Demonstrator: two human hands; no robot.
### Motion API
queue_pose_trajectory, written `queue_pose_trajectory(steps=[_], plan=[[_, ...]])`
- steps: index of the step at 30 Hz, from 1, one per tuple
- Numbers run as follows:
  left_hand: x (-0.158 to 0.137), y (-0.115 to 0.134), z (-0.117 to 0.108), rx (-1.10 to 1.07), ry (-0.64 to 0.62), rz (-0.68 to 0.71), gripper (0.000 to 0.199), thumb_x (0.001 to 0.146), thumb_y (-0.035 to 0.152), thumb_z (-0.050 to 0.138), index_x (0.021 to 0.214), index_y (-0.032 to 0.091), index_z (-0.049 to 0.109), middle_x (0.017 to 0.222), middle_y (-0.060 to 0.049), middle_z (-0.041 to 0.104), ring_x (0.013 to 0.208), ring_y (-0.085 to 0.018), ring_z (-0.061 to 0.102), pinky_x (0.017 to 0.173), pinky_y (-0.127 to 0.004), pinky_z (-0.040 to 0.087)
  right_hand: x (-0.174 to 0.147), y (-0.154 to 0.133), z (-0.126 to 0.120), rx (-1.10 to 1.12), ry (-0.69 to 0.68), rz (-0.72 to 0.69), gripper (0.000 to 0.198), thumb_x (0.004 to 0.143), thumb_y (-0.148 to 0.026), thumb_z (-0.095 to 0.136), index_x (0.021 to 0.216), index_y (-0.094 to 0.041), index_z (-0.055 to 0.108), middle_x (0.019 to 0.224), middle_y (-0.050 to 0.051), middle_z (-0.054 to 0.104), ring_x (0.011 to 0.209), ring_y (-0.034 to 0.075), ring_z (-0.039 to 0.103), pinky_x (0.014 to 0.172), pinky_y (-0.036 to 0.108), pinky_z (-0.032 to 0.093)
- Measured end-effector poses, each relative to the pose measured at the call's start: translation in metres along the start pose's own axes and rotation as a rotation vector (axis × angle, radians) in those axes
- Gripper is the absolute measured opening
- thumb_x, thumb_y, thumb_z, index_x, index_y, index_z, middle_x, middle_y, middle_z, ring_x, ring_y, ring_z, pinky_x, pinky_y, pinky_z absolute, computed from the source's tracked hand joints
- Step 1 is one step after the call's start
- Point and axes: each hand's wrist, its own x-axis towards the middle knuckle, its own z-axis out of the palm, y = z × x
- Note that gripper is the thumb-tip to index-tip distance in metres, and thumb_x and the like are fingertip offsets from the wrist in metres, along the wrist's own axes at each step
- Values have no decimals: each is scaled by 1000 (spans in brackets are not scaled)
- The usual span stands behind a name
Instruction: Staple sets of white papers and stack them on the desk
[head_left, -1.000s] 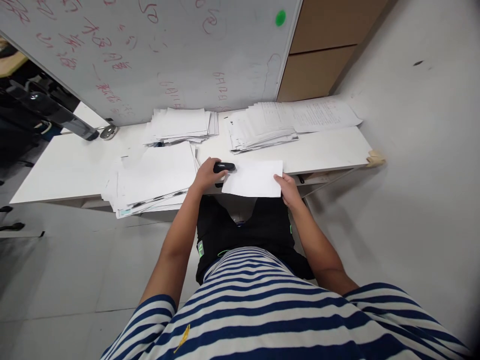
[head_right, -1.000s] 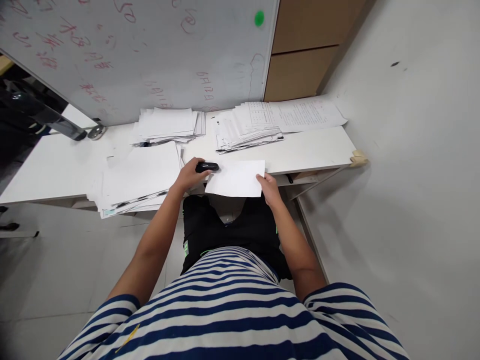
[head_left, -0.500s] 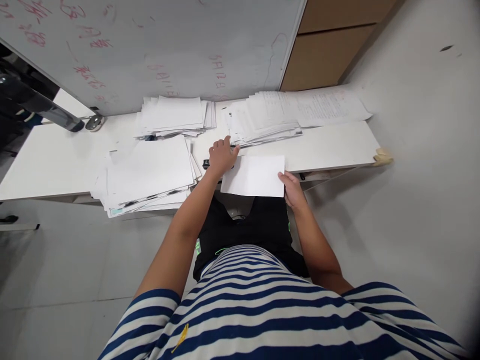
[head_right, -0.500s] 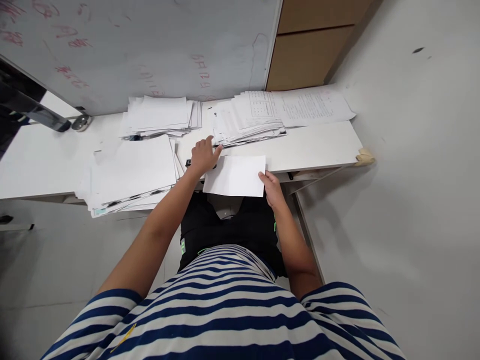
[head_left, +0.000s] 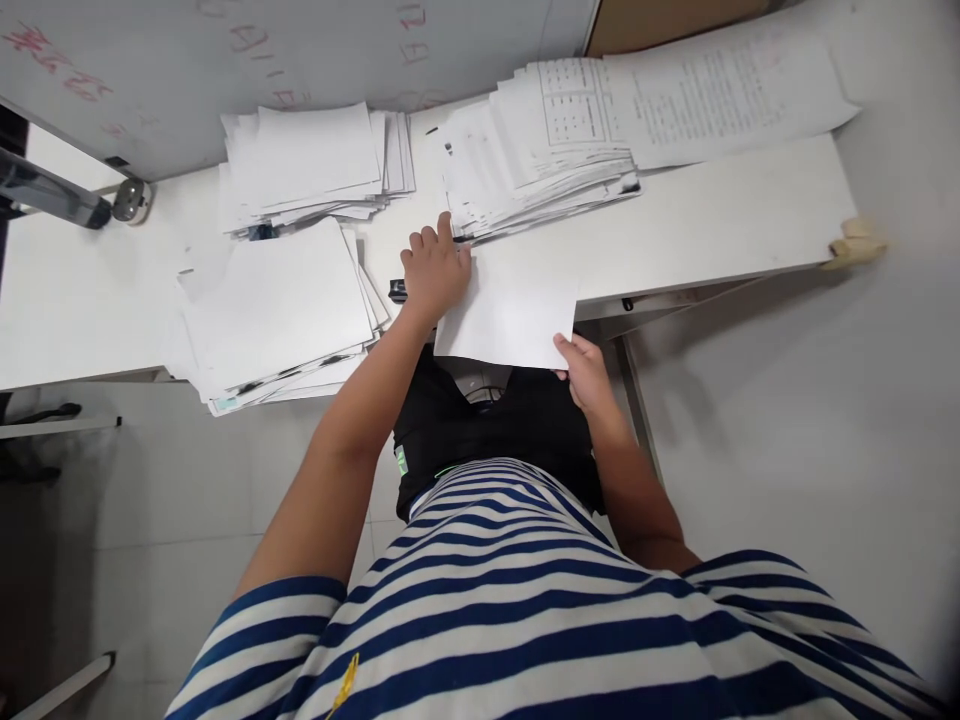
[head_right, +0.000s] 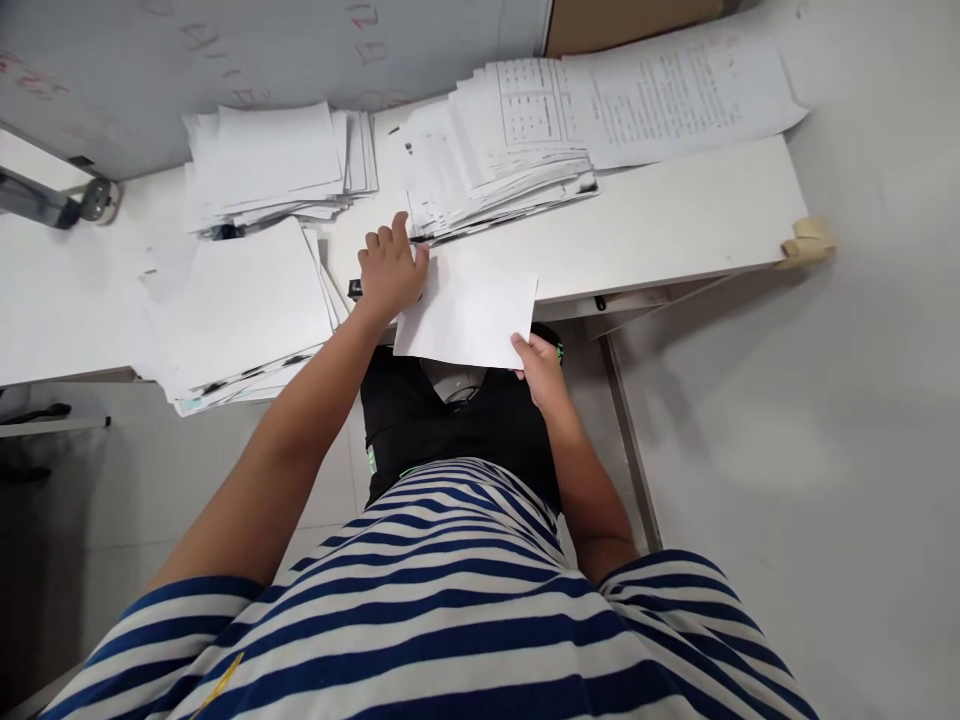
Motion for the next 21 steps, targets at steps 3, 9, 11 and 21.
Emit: queue_pose_trajectory(steps=[3, 9, 11, 21], plan=[[2, -5, 1, -64, 41, 22, 60, 91, 51, 53, 144, 26, 42, 129, -17, 55, 132, -40, 36, 107, -56, 32, -2, 1, 2, -41, 6, -7, 44, 75, -62, 71, 76, -19, 63, 57, -4, 47, 49, 9, 38, 42, 23, 26], [7, -10, -17, -256, 38, 19, 63, 88, 56, 59, 140, 23, 46, 113, -15, 62, 117, -34, 53, 96, -45, 43, -3, -3, 5, -202, 48, -104, 46, 80, -66, 60, 74, -20, 58, 57, -4, 49, 51, 11, 42, 46, 24, 32], [6, -13, -29, -393, 83, 22, 55, 93, 57, 52, 136, 23, 47, 103, -11, 63, 106, -26, 58, 91, -38, 46, -3, -4, 5, -266, 58, -149, 46, 83, -65, 56, 74, -21, 58, 58, -3, 51, 54, 13, 45, 50, 25, 35], [-30, -64, -31, -212, 216, 60, 38, 102, 45, 33, 90, 24, 61, 91, -9, 67, 94, -26, 62, 83, -39, 43, -13, -18, 3, -432, 60, -262, 47, 90, -64, 48, 71, -21, 54, 59, -2, 54, 58, 14, 49, 56, 27, 36]])
